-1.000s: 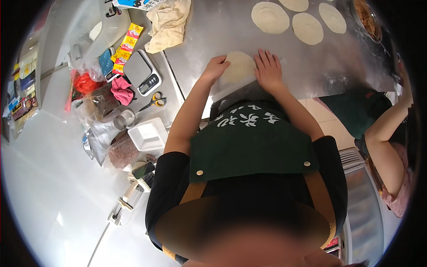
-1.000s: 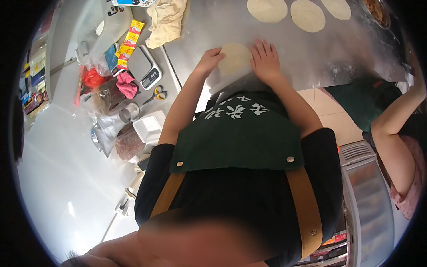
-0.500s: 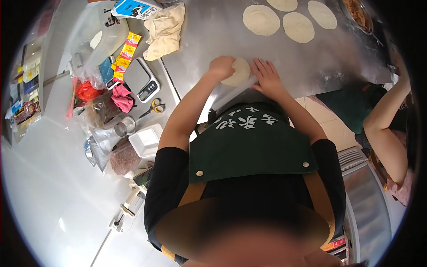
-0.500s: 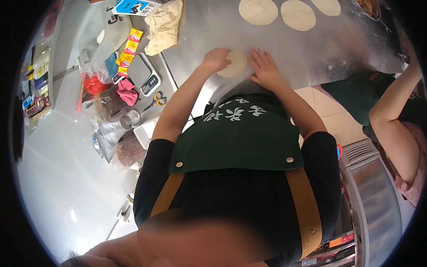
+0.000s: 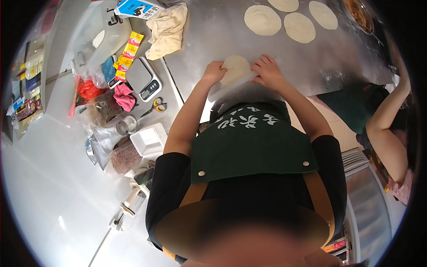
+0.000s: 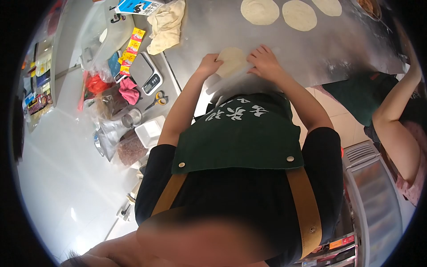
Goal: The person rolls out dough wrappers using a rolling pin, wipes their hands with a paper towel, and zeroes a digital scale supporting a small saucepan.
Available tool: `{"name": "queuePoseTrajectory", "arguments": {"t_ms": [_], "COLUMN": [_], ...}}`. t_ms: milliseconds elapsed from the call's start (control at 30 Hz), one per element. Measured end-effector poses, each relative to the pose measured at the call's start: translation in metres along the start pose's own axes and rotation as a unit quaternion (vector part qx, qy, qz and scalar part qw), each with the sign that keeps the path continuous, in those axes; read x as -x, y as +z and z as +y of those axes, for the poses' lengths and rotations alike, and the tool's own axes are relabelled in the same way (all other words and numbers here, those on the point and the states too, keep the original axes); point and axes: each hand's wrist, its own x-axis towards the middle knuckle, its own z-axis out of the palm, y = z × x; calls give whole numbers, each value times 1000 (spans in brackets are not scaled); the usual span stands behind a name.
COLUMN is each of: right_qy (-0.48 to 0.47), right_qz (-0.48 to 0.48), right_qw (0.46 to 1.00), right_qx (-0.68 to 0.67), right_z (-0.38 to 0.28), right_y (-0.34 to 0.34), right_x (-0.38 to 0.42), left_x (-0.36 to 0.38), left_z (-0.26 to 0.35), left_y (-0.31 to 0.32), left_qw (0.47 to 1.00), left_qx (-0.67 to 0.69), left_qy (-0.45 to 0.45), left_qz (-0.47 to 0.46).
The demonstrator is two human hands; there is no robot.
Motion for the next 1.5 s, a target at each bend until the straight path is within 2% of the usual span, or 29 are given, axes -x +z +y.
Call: {"name": "queuePoseTrajectory", "arguments": {"t_ms": [33, 133, 233, 333, 433, 533, 633, 733, 833, 933, 1033, 1133, 1267, 1367, 1467, 1500], "right_qy": [1, 86, 130, 125, 156, 141, 107, 50, 28, 44, 25, -5, -42, 24, 92, 95], "right_qz": [-2, 101, 83, 61, 63, 103, 91, 74, 40, 3, 2, 9, -16, -6, 106, 97], "right_qw": [1000, 989, 980, 983, 977, 974, 985, 995, 998, 998, 999, 999, 999, 999, 984, 984], "right_qx": [-13, 69, 125, 115, 131, 142, 96, 54, 48, 36, 29, 36, -1, 38, 114, 115], "right_z": [2, -7, -18, -20, -17, -12, -16, -20, -12, -10, -9, -2, 4, -8, -11, -14], "right_y": [4, 31, 41, 39, 39, 47, 41, 30, 22, 8, -10, -8, 0, 3, 33, 39], "right_x": [-6, -28, -15, -1, -50, -74, -38, 22, 62, 72, 57, 26, -5, -20, -20, -14], "left_x": [0, -6, -4, -8, -19, -23, -38, -12, 22, 26, 6, -2, -2, -6, -3, 1], "left_z": [-2, -16, -18, -14, -11, 7, 5, 39, 64, 55, 17, -4, -8, -21, -24, -20], "left_y": [1, 7, 9, 6, 2, -10, -5, -6, -9, -12, -1, 3, -6, -2, 2, 2], "left_qw": [1000, 997, 984, 970, 958, 973, 994, 978, 979, 994, 991, 993, 998, 997, 980, 970], "left_qx": [19, 71, 175, 243, 282, 220, -17, -190, -175, -54, -132, -104, -39, 57, 196, 243], "left_qy": [-4, 12, 11, -10, -5, 8, 95, 85, 107, 89, 39, 57, 42, 42, 32, 31], "left_qz": [-1, -3, -13, -18, -54, -68, -53, -12, -1, 36, 5, 25, 5, 4, -3, -2]}}
